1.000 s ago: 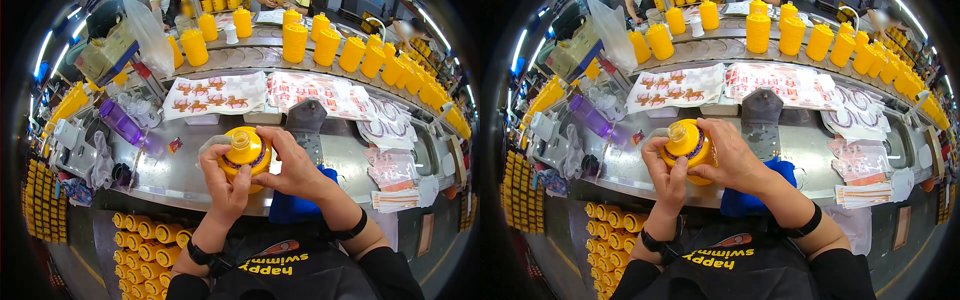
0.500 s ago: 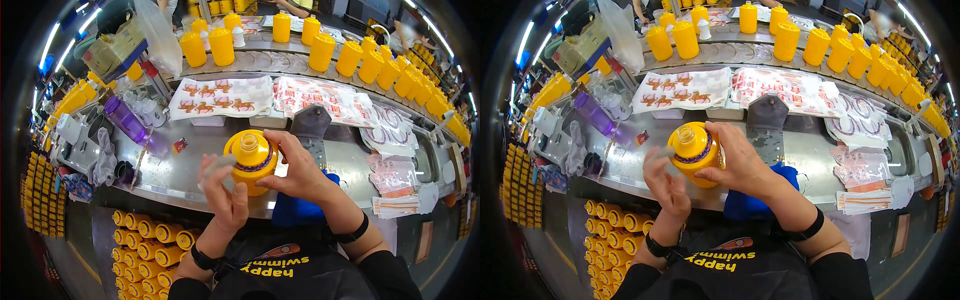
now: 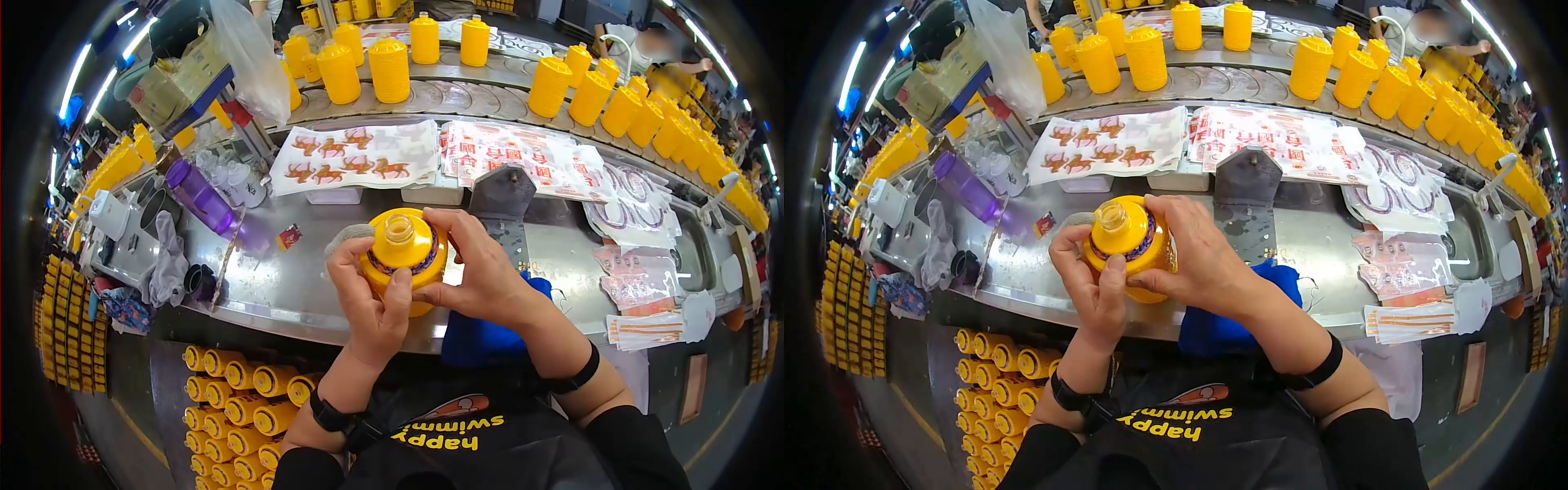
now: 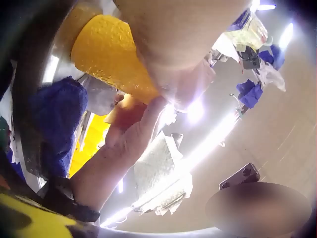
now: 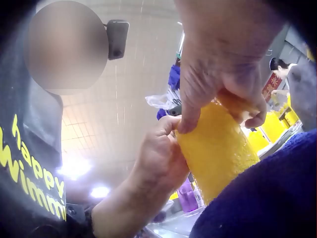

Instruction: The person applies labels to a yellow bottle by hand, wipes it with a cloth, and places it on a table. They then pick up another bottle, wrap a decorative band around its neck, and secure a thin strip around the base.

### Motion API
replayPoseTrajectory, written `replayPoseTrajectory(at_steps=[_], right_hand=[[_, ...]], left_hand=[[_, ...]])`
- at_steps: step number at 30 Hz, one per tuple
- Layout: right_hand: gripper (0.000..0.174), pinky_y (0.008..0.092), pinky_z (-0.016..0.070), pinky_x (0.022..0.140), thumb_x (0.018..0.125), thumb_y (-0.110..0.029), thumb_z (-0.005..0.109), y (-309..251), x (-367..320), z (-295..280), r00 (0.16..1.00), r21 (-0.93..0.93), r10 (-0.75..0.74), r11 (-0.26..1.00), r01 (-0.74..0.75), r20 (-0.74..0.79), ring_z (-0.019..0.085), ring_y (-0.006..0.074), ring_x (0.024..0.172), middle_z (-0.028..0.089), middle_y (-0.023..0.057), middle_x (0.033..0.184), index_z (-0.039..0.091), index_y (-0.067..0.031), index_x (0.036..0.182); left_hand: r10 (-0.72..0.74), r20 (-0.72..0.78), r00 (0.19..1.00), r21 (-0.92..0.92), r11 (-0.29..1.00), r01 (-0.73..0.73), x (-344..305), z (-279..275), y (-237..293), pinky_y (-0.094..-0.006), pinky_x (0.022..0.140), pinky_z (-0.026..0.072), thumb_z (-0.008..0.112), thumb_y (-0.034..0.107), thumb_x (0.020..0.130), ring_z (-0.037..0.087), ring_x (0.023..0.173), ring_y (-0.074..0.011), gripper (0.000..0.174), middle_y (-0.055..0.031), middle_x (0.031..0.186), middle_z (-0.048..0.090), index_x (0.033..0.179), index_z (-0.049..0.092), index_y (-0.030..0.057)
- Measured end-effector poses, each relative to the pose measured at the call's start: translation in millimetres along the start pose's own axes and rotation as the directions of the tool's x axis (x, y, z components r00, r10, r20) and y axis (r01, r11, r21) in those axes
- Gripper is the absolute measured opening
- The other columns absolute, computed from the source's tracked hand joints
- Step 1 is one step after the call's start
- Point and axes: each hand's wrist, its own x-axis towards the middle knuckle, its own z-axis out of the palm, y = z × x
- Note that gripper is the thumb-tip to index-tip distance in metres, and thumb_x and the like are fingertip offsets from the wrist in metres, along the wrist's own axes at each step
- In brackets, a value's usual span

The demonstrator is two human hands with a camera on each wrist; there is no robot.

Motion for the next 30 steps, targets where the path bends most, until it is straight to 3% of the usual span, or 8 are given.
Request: replayPoseTrajectory(at_steps=[3,6,9,12,15,21,25,30], right_hand=[[0.079,0.0315,0.0474,0.087,0.071,-0.024,0.085,1.1,-1.0,-0.4,1.0,-0.056,-0.007,0.998,0.006,-0.003,0.055,0.0243,0.108,0.051,0.0119,0.124,0.042,-0.0046,0.135],[0.08,0.0319,0.0477,0.086,0.071,-0.024,0.085,2.6,-1.0,-0.2,1.0,-0.059,-0.01,0.998,0.01,-0.003,0.055,0.0239,0.108,0.051,0.0118,0.124,0.042,-0.0047,0.135],[0.079,0.032,0.0478,0.086,0.071,-0.022,0.085,2.8,-0.6,-1.0,1.0,-0.055,-0.005,0.998,0.006,0.008,0.055,0.0233,0.108,0.051,0.0114,0.124,0.042,-0.005,0.135],[0.077,0.0316,0.048,0.085,0.072,-0.019,0.084,2.8,-1.5,-0.3,1.0,-0.047,-0.014,0.999,0.013,-0.005,0.055,0.0226,0.108,0.051,0.011,0.124,0.042,-0.0052,0.135],[0.075,0.0416,0.0389,0.102,0.069,-0.018,0.081,0.9,0.3,-1.3,1.0,0.0,-0.012,1.0,0.012,0.01,0.048,0.0383,0.118,0.051,0.0204,0.123,0.042,-0.0003,0.131],[0.078,0.041,0.0381,0.104,0.067,-0.018,0.082,3.4,-1.2,0.1,0.996,0.005,0.085,0.996,-0.085,0.035,0.047,0.0378,0.121,0.05,0.0201,0.127,0.042,-0.0007,0.132],[0.081,0.0403,0.038,0.105,0.068,-0.022,0.084,-0.4,-1.0,-2.4,0.994,-0.018,0.096,0.995,-0.095,0.054,0.047,0.0361,0.123,0.049,0.0194,0.128,0.041,-0.0014,0.133],[0.08,0.0397,0.0383,0.104,0.068,-0.023,0.085,-0.6,-0.1,-3.6,0.992,0.003,0.107,0.994,-0.107,0.065,0.047,0.035,0.123,0.049,0.0194,0.128,0.042,-0.0019,0.133]], left_hand=[[-0.034,-0.034,0.999,-0.128,0.991,0.029,-3.8,1.6,0.6,-0.0385,0.103,0.0372,0.06,0.016,0.09,0.047,0.113,-0.0234,0.045,-0.0151,0.12,0.041,0.124,0.036,-0.0004],[0.207,-0.05,0.977,0.189,0.963,-0.194,-10.4,-1.2,-8.9,-0.049,0.108,0.0319,0.06,0.019,0.091,0.046,0.116,-0.0312,0.041,-0.0167,0.121,0.045,0.121,0.041,0.0011],[0.447,0.161,0.88,0.559,0.694,-0.454,-18.7,-15.6,-8.0,-0.0584,0.11,0.0241,0.061,0.021,0.091,0.044,0.119,-0.0358,0.031,-0.0152,0.122,0.05,0.117,0.05,0.0083],[0.523,0.248,0.815,0.611,0.568,-0.551,-26.0,-19.3,-9.5,-0.0597,0.112,0.0215,0.058,0.022,0.093,0.043,0.119,-0.0341,0.022,-0.0143,0.121,0.055,0.111,0.053,0.0111],[0.516,0.336,0.788,0.641,0.488,-0.592,-26.0,-19.6,-3.9,-0.0582,0.112,0.0216,0.06,0.021,0.091,0.043,0.119,-0.031,0.015,-0.0114,0.12,0.056,0.104,0.058,0.0147],[0.459,0.216,0.862,0.572,0.655,-0.493,-25.9,-7.5,-2.2,-0.0577,0.111,0.0242,0.069,0.018,0.08,0.047,0.111,-0.0269,0.018,-0.0067,0.109,0.056,0.097,0.063,0.0202],[0.361,0.034,0.932,0.545,0.775,-0.321,-24.3,-24.6,-0.6,-0.0563,0.109,0.0257,0.061,0.016,0.086,0.047,0.108,-0.0314,0.021,-0.0125,0.107,0.057,0.106,0.057,0.0104],[0.204,-0.002,0.979,0.395,0.899,-0.187,14.8,-36.4,-4.6,-0.0521,0.108,0.0282,0.049,0.021,0.094,0.049,0.102,-0.0346,0.024,-0.017,0.104,0.055,0.108,0.053,0.0008]])
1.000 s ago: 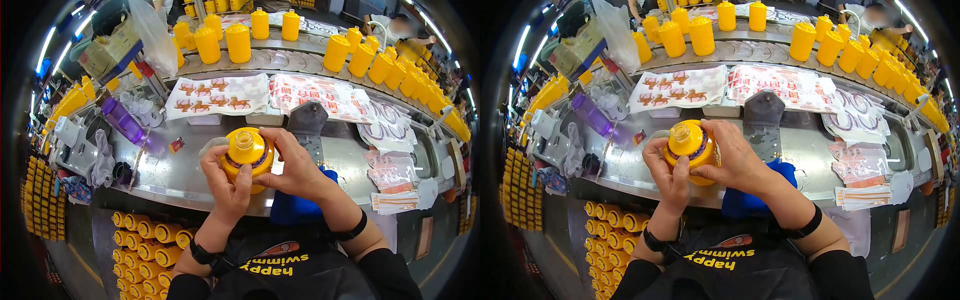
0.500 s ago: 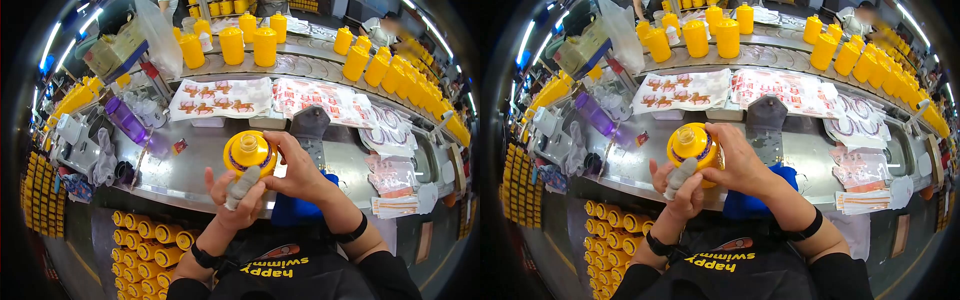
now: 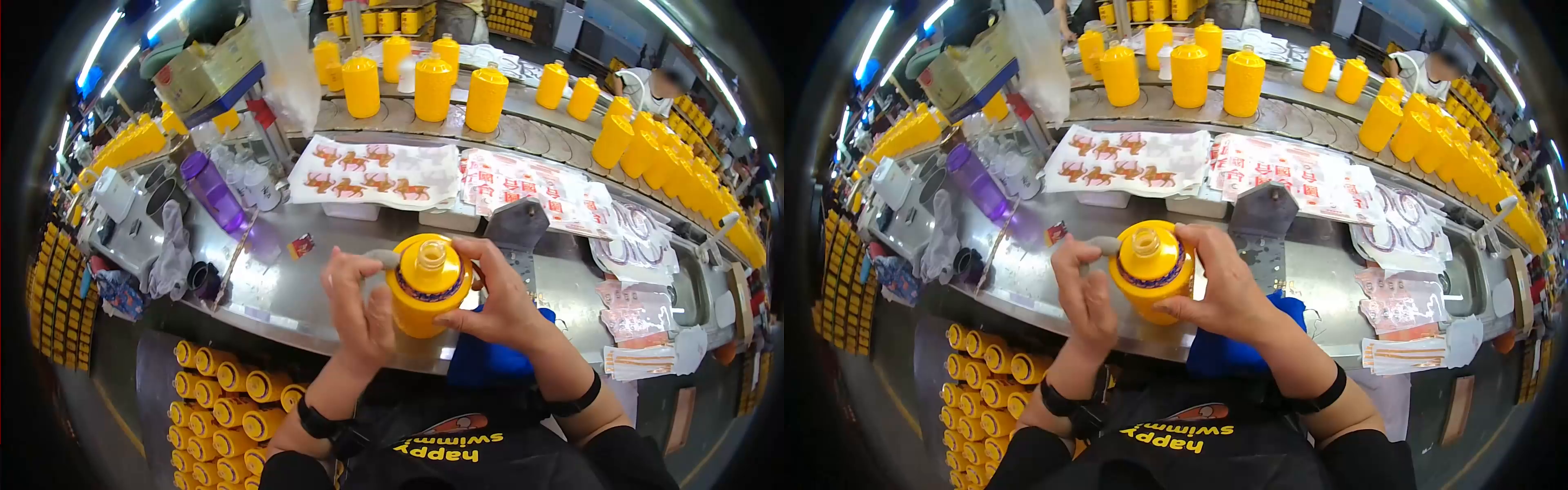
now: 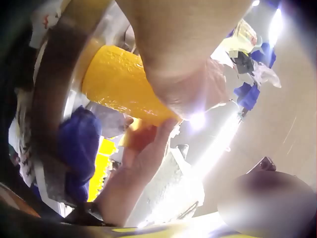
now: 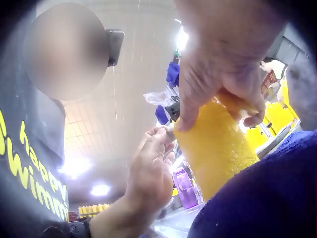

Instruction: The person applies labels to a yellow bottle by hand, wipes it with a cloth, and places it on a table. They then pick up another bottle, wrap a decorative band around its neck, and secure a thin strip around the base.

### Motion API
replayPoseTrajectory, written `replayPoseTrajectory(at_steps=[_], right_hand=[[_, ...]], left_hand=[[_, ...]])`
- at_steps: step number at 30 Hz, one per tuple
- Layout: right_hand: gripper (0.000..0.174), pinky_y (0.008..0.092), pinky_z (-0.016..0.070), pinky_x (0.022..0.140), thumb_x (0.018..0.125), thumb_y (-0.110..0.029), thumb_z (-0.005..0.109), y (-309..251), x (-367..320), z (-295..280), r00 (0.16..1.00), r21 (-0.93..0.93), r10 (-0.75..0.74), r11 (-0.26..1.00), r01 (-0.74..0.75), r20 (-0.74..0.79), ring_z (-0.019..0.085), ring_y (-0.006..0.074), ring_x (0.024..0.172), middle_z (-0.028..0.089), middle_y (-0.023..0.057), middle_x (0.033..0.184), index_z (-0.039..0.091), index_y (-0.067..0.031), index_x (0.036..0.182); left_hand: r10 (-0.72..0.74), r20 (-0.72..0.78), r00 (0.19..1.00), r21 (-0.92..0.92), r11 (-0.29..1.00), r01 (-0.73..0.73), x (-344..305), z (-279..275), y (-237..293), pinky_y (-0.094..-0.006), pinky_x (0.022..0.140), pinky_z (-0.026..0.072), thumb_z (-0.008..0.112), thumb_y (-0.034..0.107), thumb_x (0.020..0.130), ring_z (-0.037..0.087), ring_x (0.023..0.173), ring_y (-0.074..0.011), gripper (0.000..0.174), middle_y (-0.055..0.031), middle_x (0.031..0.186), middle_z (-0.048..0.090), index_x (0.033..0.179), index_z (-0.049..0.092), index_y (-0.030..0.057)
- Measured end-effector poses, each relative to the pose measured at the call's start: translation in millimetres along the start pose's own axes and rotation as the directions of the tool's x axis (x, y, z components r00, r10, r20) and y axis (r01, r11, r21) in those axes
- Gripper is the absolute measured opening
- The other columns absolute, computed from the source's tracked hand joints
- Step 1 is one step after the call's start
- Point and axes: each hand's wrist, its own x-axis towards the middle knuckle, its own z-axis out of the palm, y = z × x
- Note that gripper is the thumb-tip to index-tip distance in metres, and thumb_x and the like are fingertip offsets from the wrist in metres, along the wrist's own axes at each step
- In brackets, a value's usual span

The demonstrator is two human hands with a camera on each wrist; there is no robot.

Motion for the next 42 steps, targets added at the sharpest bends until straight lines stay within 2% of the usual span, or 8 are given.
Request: replayPoseTrajectory(at_steps=[6,10,15,22,25,30,37,42], right_hand=[[0.099,0.0408,0.0343,0.108,0.068,-0.027,0.086,19.3,2.9,19.2,0.972,-0.001,-0.189,0.982,0.191,-0.139,0.044,0.0361,0.127,0.041,0.0215,0.14,0.03,0.0,0.144],[0.107,0.0424,0.0335,0.108,0.067,-0.034,0.083,22.2,6.4,28.4,0.997,0.104,-0.013,0.994,0.021,-0.072,0.042,0.0414,0.125,0.042,0.025,0.138,0.022,0.0038,0.146],[0.108,0.0415,0.0348,0.107,0.066,-0.034,0.082,15.6,5.5,21.1,0.999,0.154,0.041,0.987,-0.037,-0.022,0.043,0.0395,0.122,0.046,0.025,0.132,0.021,0.0046,0.146],[0.11,0.0406,0.0363,0.105,0.063,-0.028,0.082,18.2,4.0,26.1,0.995,0.205,0.014,0.979,0.007,-0.097,0.044,0.0391,0.118,0.049,0.0245,0.126,0.018,0.0025,0.147],[0.111,0.0408,0.0375,0.103,0.062,-0.026,0.08,26.6,4.9,32.8,0.988,0.211,-0.023,0.976,0.054,-0.15,0.044,0.0395,0.114,0.049,0.0252,0.123,0.016,0.0029,0.148],[0.118,0.0395,0.0355,0.105,0.06,-0.033,0.084,17.9,5.0,26.7,0.995,0.236,0.027,0.972,-0.003,-0.099,0.041,0.0402,0.119,0.045,0.0266,0.129,0.015,0.0062,0.146],[0.122,0.0387,0.0343,0.107,0.053,-0.035,0.086,14.9,6.0,22.1,0.997,0.271,0.066,0.961,-0.051,-0.045,0.039,0.0405,0.123,0.043,0.0275,0.131,0.017,0.0075,0.145],[0.119,0.0388,0.0349,0.106,0.055,-0.034,0.085,13.9,5.5,22.8,0.996,0.24,0.066,0.97,-0.051,-0.055,0.04,0.0403,0.122,0.045,0.0271,0.13,0.019,0.0065,0.145]], left_hand=[[-0.063,0.32,0.945,-0.316,0.933,0.169,31.6,8.6,-39.3,-0.0332,0.098,0.0364,0.037,0.029,0.102,0.049,0.106,-0.0212,0.036,-0.0116,0.111,0.053,0.109,0.052,-0.0029],[-0.168,0.049,0.985,-0.339,0.924,0.175,-8.4,13.5,-54.2,-0.0446,0.11,0.028,0.029,0.043,0.102,0.044,0.121,-0.0283,0.053,-0.0167,0.121,0.05,0.12,0.049,-0.0025],[0.118,0.012,0.993,0.097,0.988,-0.119,-40.3,-12.7,-31.4,-0.0516,0.11,0.0257,0.031,0.044,0.102,0.039,0.13,-0.0386,0.05,-0.0196,0.123,0.047,0.114,0.05,-0.0005],[0.584,0.432,0.688,0.22,0.671,-0.708,25.5,-9.0,31.3,-0.0512,0.1,0.0377,0.048,0.04,0.1,0.052,0.108,-0.0296,0.042,-0.0125,0.11,0.064,0.112,0.06,0.0019],[0.364,0.612,0.702,0.319,0.699,-0.64,55.0,2.5,50.6,-0.0555,0.111,0.0222,0.03,0.052,0.1,0.039,0.127,-0.0434,0.056,-0.0207,0.113,0.046,0.1,0.056,0.0025],[0.201,0.668,0.717,0.107,0.927,-0.36,100.6,16.9,40.8,-0.0501,0.108,0.0244,0.031,0.054,0.099,0.05,0.096,-0.034,0.061,-0.0134,0.087,0.048,0.089,0.056,0.0002],[-0.194,0.33,0.924,-0.131,0.96,0.249,54.6,1.9,-21.3,-0.0423,0.103,0.0308,0.036,0.041,0.101,0.052,0.099,-0.0296,0.047,-0.0153,0.096,0.053,0.097,0.057,-0.001],[0.018,0.045,0.999,0.047,0.999,-0.02,10.4,-10.4,5.9,-0.0408,0.087,0.0458,0.051,0.026,0.1,0.058,0.091,-0.0334,0.033,-0.0198,0.102,0.063,0.107,0.06,-0.005]])
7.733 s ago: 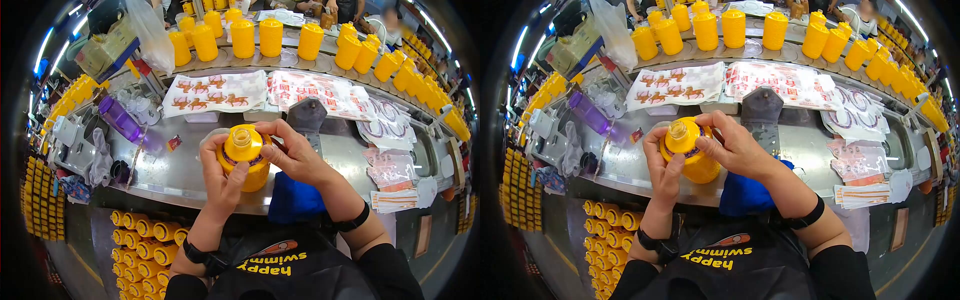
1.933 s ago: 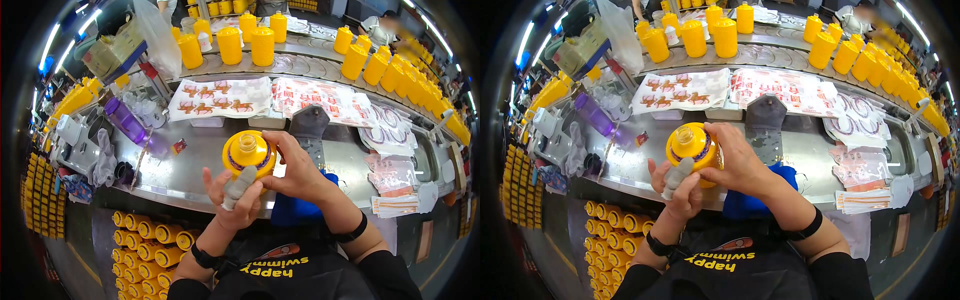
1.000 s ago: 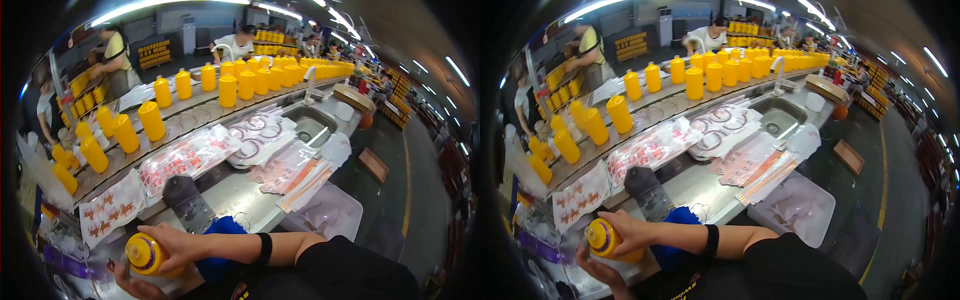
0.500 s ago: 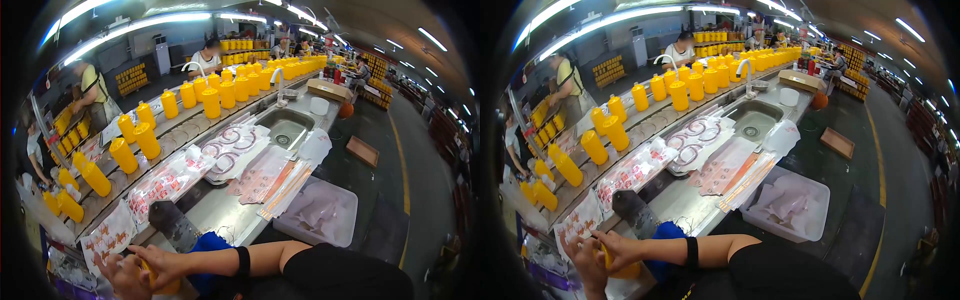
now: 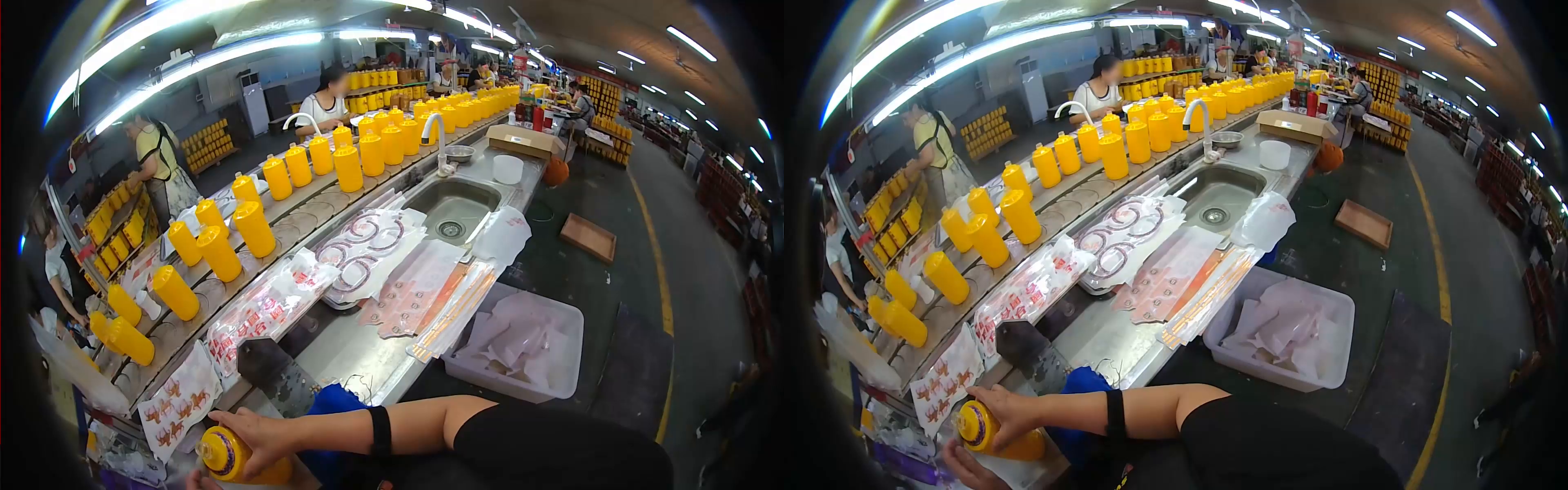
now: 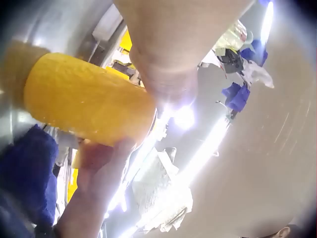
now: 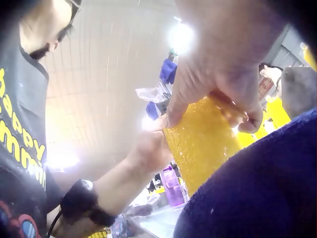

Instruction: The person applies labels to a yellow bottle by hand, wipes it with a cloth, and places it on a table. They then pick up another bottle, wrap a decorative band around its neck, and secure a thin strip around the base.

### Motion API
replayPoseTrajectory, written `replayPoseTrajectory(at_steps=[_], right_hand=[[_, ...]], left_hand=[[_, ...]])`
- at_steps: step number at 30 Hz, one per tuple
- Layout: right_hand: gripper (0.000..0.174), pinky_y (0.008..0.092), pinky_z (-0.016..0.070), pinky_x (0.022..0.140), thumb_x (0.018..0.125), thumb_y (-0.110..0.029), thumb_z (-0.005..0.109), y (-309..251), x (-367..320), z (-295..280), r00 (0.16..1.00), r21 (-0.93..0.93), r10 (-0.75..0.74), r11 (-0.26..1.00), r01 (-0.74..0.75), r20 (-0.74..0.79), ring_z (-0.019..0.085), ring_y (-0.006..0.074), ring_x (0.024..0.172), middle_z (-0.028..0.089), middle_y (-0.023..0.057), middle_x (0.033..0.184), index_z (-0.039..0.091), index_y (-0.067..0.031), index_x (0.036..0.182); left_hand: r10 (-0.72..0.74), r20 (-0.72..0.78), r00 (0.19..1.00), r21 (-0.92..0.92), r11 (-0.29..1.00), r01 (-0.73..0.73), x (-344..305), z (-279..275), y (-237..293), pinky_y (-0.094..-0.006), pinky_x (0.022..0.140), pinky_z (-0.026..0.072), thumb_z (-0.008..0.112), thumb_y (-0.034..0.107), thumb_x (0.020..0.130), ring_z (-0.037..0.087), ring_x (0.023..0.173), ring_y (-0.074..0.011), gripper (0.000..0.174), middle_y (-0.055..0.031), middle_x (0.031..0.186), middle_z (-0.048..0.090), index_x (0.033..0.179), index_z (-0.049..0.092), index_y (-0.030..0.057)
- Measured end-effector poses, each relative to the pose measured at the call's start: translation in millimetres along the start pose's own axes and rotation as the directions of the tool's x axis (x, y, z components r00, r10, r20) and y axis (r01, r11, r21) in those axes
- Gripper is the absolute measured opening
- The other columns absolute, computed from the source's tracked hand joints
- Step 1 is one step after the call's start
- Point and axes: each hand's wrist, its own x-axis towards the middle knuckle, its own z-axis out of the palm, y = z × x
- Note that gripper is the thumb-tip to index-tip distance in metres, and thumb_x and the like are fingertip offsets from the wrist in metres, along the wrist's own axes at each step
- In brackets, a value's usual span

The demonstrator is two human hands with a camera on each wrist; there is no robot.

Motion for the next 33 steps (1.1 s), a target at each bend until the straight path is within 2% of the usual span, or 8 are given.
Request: replayPoseTrajectory(at_steps=[6,13,17,20,23,28,29,33], right_hand=[[0.111,0.0382,0.0358,0.105,0.059,-0.032,0.083,-2.6,-0.4,1.7,1.0,-0.059,-0.009,0.998,0.008,-0.022,0.042,0.0387,0.119,0.048,0.0257,0.127,0.021,0.0049,0.144],[0.113,0.0422,0.0351,0.105,0.06,-0.034,0.082,0.7,-0.6,1.9,0.999,-0.048,-0.031,0.998,0.03,-0.017,0.042,0.0434,0.121,0.045,0.0289,0.131,0.02,0.0046,0.146],[0.108,0.0439,0.0344,0.106,0.064,-0.034,0.081,11.1,1.5,5.6,0.997,-0.042,-0.073,0.997,0.072,-0.03,0.042,0.0457,0.121,0.043,0.0307,0.133,0.02,0.004,0.146],[0.104,0.0429,0.0379,0.102,0.062,-0.027,0.08,25.0,4.7,14.9,0.981,-0.085,-0.15,0.986,0.141,-0.122,0.045,0.0402,0.115,0.051,0.0257,0.123,0.023,0.0009,0.144],[0.101,0.0434,0.0378,0.101,0.064,-0.027,0.081,-4.3,-4.4,2.2,0.989,-0.01,-0.134,0.991,0.134,-0.054,0.045,0.0414,0.115,0.051,0.0252,0.121,0.025,-0.0036,0.144],[0.103,0.0412,0.0352,0.105,0.063,-0.037,0.086,4.8,-5.6,-6.5,0.997,-0.133,-0.045,0.99,0.037,-0.057,0.045,0.0411,0.122,0.046,0.0263,0.13,0.03,0.0016,0.141],[0.104,0.041,0.0347,0.106,0.063,-0.038,0.086,-0.4,-8.0,-8.6,1.0,-0.142,0.009,0.99,-0.012,-0.021,0.044,0.0395,0.124,0.046,0.0254,0.132,0.031,0.0008,0.141],[0.101,0.0364,0.0361,0.108,0.066,-0.026,0.087,-3.1,-15.1,-16.3,0.998,-0.171,-0.046,0.984,0.051,0.038,0.045,0.029,0.129,0.045,0.0185,0.136,0.029,0.0,0.144]], left_hand=[[0.448,-0.044,0.893,0.314,0.855,-0.413,-23.3,-2.8,28.8,-0.0477,0.089,0.0428,0.055,0.017,0.096,0.055,0.091,-0.0343,0.021,-0.0169,0.096,0.061,0.104,0.064,-0.0006],[0.436,0.187,0.88,0.206,0.859,-0.469,-4.0,11.6,60.0,-0.0447,0.094,0.0404,0.057,0.018,0.096,0.055,0.102,-0.0302,0.02,-0.0121,0.106,0.065,0.108,0.067,0.0054],[0.418,0.44,0.795,0.371,0.722,-0.585,9.8,8.2,35.6,-0.0528,0.105,0.0324,0.054,0.041,0.097,0.048,0.124,-0.0376,0.047,-0.0198,0.124,0.059,0.124,0.06,0.003],[0.455,0.45,0.768,0.359,0.695,-0.623,41.1,15.9,75.7,-0.0507,0.111,0.0234,0.038,0.038,0.099,0.051,0.104,-0.0343,0.044,-0.0188,0.098,0.055,0.099,0.06,0.0],[0.142,0.734,0.664,0.275,0.832,-0.482,74.9,15.9,79.6,-0.0572,0.114,0.0142,0.04,0.037,0.097,0.049,0.113,-0.0388,0.043,-0.0214,0.11,0.059,0.105,0.064,0.0023],[0.358,0.51,0.782,0.072,0.888,-0.454,96.6,32.7,34.1,-0.0504,0.106,0.0269,0.038,0.026,0.099,0.054,0.109,-0.0379,0.036,-0.0195,0.099,0.064,0.092,0.064,0.0023],[0.155,0.551,0.82,-0.032,0.986,-0.165,92.5,22.6,21.8,-0.0464,0.095,0.0352,0.041,0.025,0.099,0.057,0.096,-0.035,0.033,-0.0165,0.096,0.065,0.089,0.063,0.0025],[-0.13,0.235,0.963,-0.159,0.972,0.171,39.5,8.3,3.5,-0.03,0.082,0.0435,0.045,0.022,0.102,0.058,0.089,-0.0208,0.03,-0.0107,0.091,0.063,0.097,0.063,-0.0012]])
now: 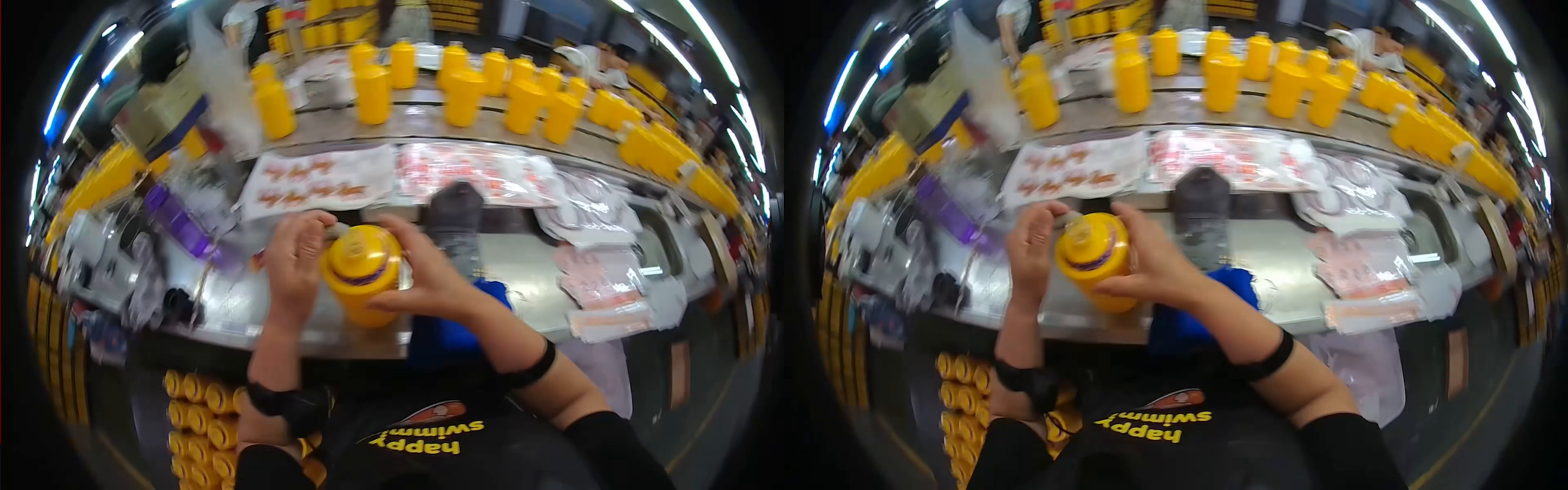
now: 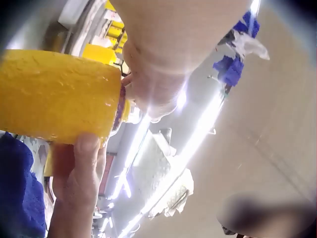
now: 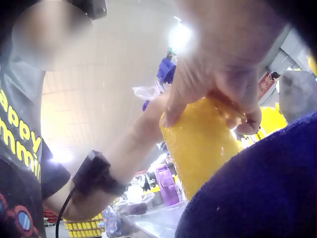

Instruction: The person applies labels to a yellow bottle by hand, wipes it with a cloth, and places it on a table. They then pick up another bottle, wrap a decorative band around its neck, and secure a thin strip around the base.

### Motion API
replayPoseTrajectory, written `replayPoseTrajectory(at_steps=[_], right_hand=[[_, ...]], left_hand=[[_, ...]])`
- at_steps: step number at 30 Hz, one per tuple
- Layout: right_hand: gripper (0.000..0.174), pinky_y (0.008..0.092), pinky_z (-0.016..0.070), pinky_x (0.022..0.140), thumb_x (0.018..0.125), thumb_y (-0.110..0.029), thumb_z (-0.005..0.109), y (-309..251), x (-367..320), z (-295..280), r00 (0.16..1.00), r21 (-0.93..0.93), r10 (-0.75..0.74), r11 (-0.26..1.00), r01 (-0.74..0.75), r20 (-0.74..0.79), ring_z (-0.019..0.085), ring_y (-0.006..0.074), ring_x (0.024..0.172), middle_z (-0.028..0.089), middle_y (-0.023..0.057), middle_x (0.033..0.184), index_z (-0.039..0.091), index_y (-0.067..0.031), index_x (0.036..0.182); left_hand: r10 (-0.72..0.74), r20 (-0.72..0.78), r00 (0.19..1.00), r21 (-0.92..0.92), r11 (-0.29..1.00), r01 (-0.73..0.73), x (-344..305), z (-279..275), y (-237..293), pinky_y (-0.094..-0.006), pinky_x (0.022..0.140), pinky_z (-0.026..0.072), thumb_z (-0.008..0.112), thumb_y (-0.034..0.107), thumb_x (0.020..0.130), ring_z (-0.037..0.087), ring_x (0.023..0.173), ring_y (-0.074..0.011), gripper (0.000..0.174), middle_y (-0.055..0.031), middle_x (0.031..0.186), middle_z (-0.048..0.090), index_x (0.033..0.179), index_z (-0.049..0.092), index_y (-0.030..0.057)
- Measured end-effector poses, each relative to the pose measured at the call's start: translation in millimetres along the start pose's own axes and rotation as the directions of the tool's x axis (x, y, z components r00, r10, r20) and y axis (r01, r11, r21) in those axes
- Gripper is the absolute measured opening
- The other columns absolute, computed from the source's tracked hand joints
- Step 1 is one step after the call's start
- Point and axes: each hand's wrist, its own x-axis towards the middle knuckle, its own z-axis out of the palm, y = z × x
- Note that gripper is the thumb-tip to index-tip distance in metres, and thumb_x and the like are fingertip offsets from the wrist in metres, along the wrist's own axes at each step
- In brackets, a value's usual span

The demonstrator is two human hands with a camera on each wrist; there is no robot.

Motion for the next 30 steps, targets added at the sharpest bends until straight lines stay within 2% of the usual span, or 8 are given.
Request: replayPoseTrajectory(at_steps=[1,4,11,16,19,20,28,30], right_hand=[[0.101,0.0357,0.0365,0.108,0.066,-0.024,0.087,-5.1,4.3,1.3,1.0,0.037,0.024,0.999,-0.025,0.021,0.045,0.0273,0.129,0.045,0.0173,0.136,0.029,0.0,0.144],[0.101,0.0349,0.0367,0.109,0.066,-0.024,0.087,-8.7,3.4,0.6,0.998,0.035,0.059,0.998,-0.061,0.036,0.046,0.0244,0.129,0.046,0.0154,0.135,0.028,0.0001,0.144],[0.098,0.0304,0.0468,0.091,0.065,-0.029,0.087,-18.7,2.5,-2.4,0.993,-0.078,0.114,0.991,-0.11,0.038,0.053,0.0203,0.116,0.051,0.0095,0.128,0.033,-0.0071,0.144],[0.095,0.029,0.0474,0.081,0.064,-0.033,0.087,-10.8,2.6,1.4,0.999,-0.053,0.043,0.998,-0.043,0.003,0.055,0.0186,0.106,0.053,0.0073,0.124,0.037,-0.0084,0.141],[0.092,0.0422,0.037,0.104,0.064,-0.034,0.086,-19.2,4.1,-0.3,0.996,0.002,0.089,0.996,-0.089,0.018,0.048,0.0369,0.119,0.053,0.02,0.126,0.039,-0.0026,0.137],[0.092,0.0422,0.037,0.104,0.064,-0.034,0.086,-17.9,4.7,0.1,0.996,0.005,0.085,0.996,-0.085,0.019,0.048,0.0369,0.119,0.053,0.0201,0.126,0.039,-0.0026,0.137],[0.092,0.0422,0.0375,0.104,0.064,-0.035,0.086,-14.1,9.2,4.0,0.997,-0.005,0.073,0.997,-0.073,0.01,0.048,0.0373,0.119,0.053,0.0208,0.126,0.039,-0.0025,0.136],[0.092,0.034,0.0449,0.088,0.065,-0.032,0.086,-11.8,9.2,5.4,0.998,-0.05,0.062,0.997,-0.063,-0.002,0.054,0.0267,0.109,0.053,0.0137,0.122,0.038,-0.0067,0.139]], left_hand=[[-0.101,-0.065,0.993,-0.023,0.995,0.1,-11.6,-4.4,4.5,-0.034,0.09,0.0436,0.047,0.019,0.1,0.058,0.09,-0.0214,0.025,-0.0104,0.093,0.064,0.1,0.063,-0.0012],[0.19,-0.253,0.949,0.236,0.963,-0.13,-41.7,3.8,10.8,-0.0421,0.099,0.0404,0.053,0.012,0.095,0.057,0.085,-0.0238,0.018,-0.0089,0.089,0.064,0.101,0.066,0.0007],[0.389,-0.205,0.898,0.462,0.848,-0.262,-74.2,10.8,13.5,-0.0475,0.103,0.0367,0.056,0.007,0.091,0.054,0.084,-0.026,0.019,-0.0069,0.087,0.064,0.106,0.066,0.0023],[0.159,-0.203,0.966,0.048,0.987,-0.153,-66.0,12.5,3.7,-0.0411,0.107,0.0328,0.056,0.012,0.093,0.049,0.108,-0.0216,0.031,-0.0106,0.111,0.052,0.122,0.049,0.0003],[-0.009,-0.191,0.982,-0.221,0.975,-0.034,-55.4,27.0,3.1,-0.0385,0.106,0.0314,0.063,0.015,0.089,0.045,0.114,-0.0226,0.042,-0.0128,0.119,0.049,0.123,0.044,0.0006],[-0.053,-0.186,0.981,-0.286,0.958,-0.002,-53.1,29.5,3.4,-0.038,0.106,0.0308,0.066,0.017,0.087,0.044,0.115,-0.0235,0.044,-0.0139,0.12,0.048,0.122,0.044,0.0006],[-0.079,-0.113,0.99,-0.314,0.949,0.04,-51.5,29.0,-8.6,-0.0348,0.103,0.0338,0.065,0.017,0.087,0.044,0.115,-0.024,0.048,-0.0145,0.12,0.044,0.124,0.04,0.0012],[-0.094,-0.095,0.991,-0.335,0.941,0.057,-49.8,28.2,-9.4,-0.0348,0.102,0.0346,0.065,0.018,0.087,0.044,0.114,-0.0241,0.048,-0.0147,0.12,0.044,0.124,0.04,0.0012]])
